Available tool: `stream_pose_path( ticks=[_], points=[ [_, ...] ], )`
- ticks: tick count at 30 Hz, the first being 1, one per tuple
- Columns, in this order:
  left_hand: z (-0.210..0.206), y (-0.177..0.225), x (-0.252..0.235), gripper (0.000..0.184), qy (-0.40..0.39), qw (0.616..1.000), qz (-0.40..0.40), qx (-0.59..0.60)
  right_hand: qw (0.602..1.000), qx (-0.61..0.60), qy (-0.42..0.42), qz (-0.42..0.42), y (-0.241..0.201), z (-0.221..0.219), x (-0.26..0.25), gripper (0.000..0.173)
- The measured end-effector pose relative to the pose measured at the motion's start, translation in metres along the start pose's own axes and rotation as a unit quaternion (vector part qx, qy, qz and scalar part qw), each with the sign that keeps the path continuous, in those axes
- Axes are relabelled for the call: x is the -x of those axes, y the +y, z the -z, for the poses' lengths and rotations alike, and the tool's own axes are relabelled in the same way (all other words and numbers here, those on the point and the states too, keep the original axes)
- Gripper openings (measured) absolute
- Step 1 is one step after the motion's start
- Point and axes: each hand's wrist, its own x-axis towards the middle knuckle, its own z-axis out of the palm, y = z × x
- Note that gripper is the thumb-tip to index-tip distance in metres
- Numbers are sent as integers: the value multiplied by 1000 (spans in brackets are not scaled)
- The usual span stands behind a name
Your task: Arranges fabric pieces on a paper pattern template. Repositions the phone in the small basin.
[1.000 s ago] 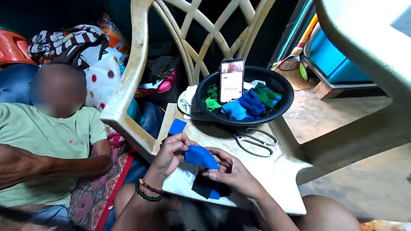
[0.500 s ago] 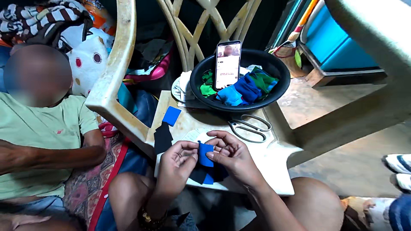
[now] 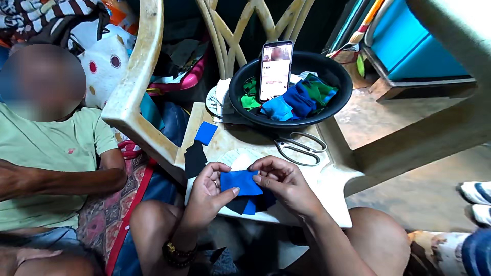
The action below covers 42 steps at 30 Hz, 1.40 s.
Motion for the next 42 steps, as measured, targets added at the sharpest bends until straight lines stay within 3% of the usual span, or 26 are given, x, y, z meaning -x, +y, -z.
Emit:
stream_pose_path(
  ticks=[4, 9, 15, 26, 29, 31, 35, 39, 42],
  points=[
    [6, -4, 8, 33, -1, 1000, -4, 19, 996, 82, -8, -17, 1, 5, 1, 22],
    [8, -10, 24, 13, 57, 991, -28, -119, 988, 134, -52, -64, 2, 3, 1, 14],
    [7, -23, 37, 17, 94, 957, -12, -275, 956, 285, -62, -40, 13, -4, 1, 13],
    [2, -29, 37, 19, 112, 935, 1, -338, 919, 386, -77, -7, 21, -10, 0, 17],
    [3, -31, 37, 18, 127, 938, -28, -322, 928, 365, -69, -8, 21, -8, 0, 17],
    [5, -34, 37, 19, 147, 930, -94, -323, 951, 305, -53, -13, 21, -5, 0, 20],
    [7, -31, 39, 23, 164, 890, -228, -360, 987, 154, -31, 40, 19, -3, -1, 38],
    [9, -27, 45, 7, 138, 833, -338, -416, 996, 45, -37, 73, 17, -2, 0, 37],
    [10, -31, 47, 6, 116, 818, -386, -409, 995, -2, -53, 80, 17, 0, 0, 36]
  ],
)
